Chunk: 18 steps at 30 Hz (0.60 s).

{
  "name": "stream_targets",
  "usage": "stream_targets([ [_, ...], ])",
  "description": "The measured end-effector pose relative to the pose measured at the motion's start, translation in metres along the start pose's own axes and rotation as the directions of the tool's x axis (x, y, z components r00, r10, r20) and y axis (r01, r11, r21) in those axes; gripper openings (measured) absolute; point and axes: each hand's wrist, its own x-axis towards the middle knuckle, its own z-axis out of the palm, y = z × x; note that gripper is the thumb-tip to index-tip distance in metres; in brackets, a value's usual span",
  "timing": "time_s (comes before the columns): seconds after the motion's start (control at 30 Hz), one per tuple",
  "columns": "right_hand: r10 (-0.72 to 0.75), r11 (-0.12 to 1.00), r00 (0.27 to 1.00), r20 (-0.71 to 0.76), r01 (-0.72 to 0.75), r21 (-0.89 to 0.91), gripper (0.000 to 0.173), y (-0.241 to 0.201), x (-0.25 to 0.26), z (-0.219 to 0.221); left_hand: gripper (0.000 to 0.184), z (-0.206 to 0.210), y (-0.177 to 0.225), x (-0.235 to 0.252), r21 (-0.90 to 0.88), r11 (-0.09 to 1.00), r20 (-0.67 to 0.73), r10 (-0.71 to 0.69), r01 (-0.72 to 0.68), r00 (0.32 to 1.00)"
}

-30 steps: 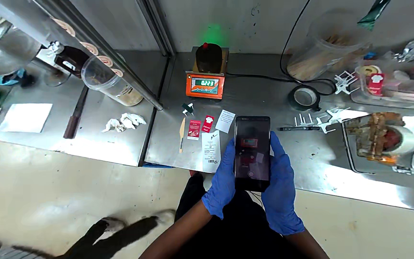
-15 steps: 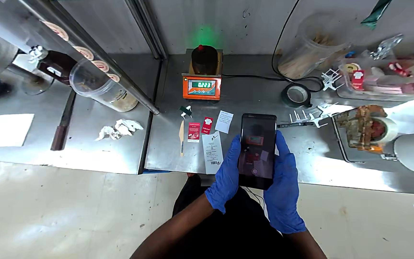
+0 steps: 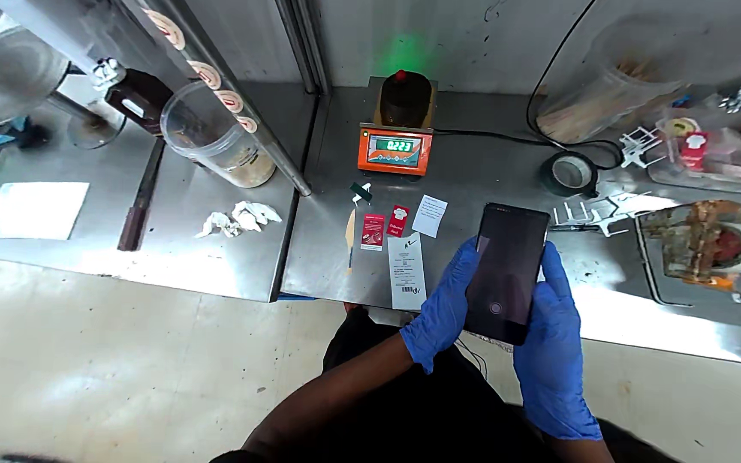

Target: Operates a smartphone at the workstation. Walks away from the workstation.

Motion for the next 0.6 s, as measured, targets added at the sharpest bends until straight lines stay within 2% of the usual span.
stream_targets([
  [0.17,0.132,0.99,0.987,0.097,-0.136,0.03,0.077,-0.006,-0.002,-0.002,0.059,-0.01,-0.003,0.004,0.052,0.998,-0.013,0.024,-0.023,1.0],
  [0.27,0.155,0.986,0.977,0.149,-0.164,0.044,0.079,0.0,-0.001,-0.001,0.06,-0.015,-0.005,0.007,0.085,0.996,-0.032,-0.006,0.009,0.999],
  [0.37,0.192,0.98,0.97,0.151,-0.199,0.027,0.081,0.003,0.0,0.001,0.058,-0.018,-0.011,0.009,0.092,0.996,-0.047,-0.01,0.015,0.999],
  [0.5,0.214,0.976,0.966,0.145,-0.218,0.015,0.083,0.008,-0.002,0.0,0.055,-0.02,-0.016,0.009,0.24,0.971,-0.049,0.033,-0.02,0.998],
  [0.6,0.229,0.972,0.966,0.121,-0.234,0.027,0.082,0.009,-0.005,-0.003,0.055,-0.016,-0.018,0.007,0.256,0.966,-0.05,0.036,-0.022,0.998],
])
